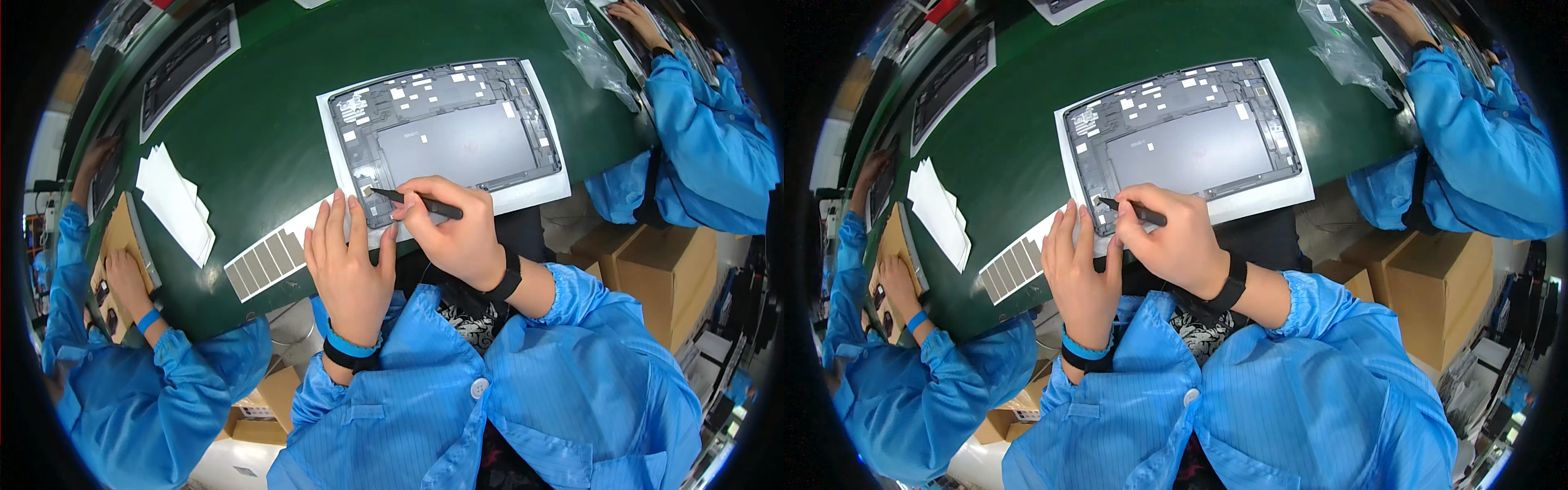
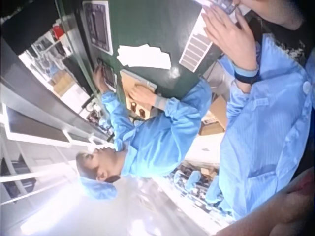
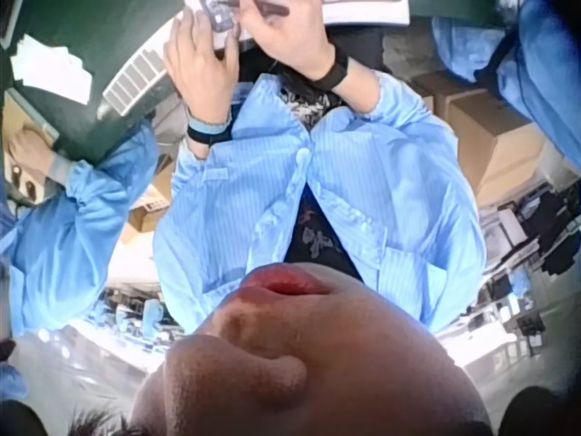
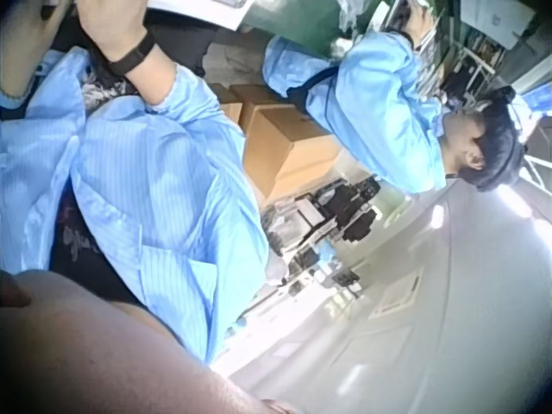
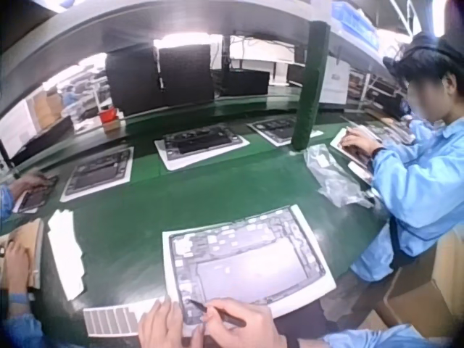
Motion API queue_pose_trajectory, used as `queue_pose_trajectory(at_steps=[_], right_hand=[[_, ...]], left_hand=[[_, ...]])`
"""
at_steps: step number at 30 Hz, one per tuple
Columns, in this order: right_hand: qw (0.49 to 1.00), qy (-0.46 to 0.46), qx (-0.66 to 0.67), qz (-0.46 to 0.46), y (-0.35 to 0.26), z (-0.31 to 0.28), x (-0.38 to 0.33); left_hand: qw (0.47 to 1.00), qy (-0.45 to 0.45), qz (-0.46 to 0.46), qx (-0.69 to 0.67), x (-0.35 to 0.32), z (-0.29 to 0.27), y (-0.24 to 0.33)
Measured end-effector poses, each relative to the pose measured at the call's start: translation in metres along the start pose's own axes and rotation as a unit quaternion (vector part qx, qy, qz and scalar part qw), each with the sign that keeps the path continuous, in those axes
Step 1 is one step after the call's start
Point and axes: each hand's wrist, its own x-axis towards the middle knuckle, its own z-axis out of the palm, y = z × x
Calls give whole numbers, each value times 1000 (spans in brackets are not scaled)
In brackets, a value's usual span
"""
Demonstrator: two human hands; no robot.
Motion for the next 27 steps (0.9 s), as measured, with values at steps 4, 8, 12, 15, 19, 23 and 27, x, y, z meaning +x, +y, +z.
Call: queue_pose_trajectory(at_steps=[4,8,12,15,19,23,27], right_hand=[[1000,21,-3,10,2,4,-5],[999,31,-19,-12,3,6,-8],[998,39,-35,-16,0,8,-9],[997,29,-65,-24,-1,8,-10],[997,37,-56,-35,-1,9,-10],[998,47,-42,-28,1,11,-10],[998,45,-31,-23,0,10,-9]], left_hand=[[1000,2,6,2,0,1,0],[1000,5,10,-4,0,2,-3],[1000,10,14,-7,0,3,-4],[1000,17,20,-6,0,2,-4],[999,18,26,-11,2,1,-3],[999,19,29,-6,1,1,-3],[999,16,28,-3,1,0,-3]])
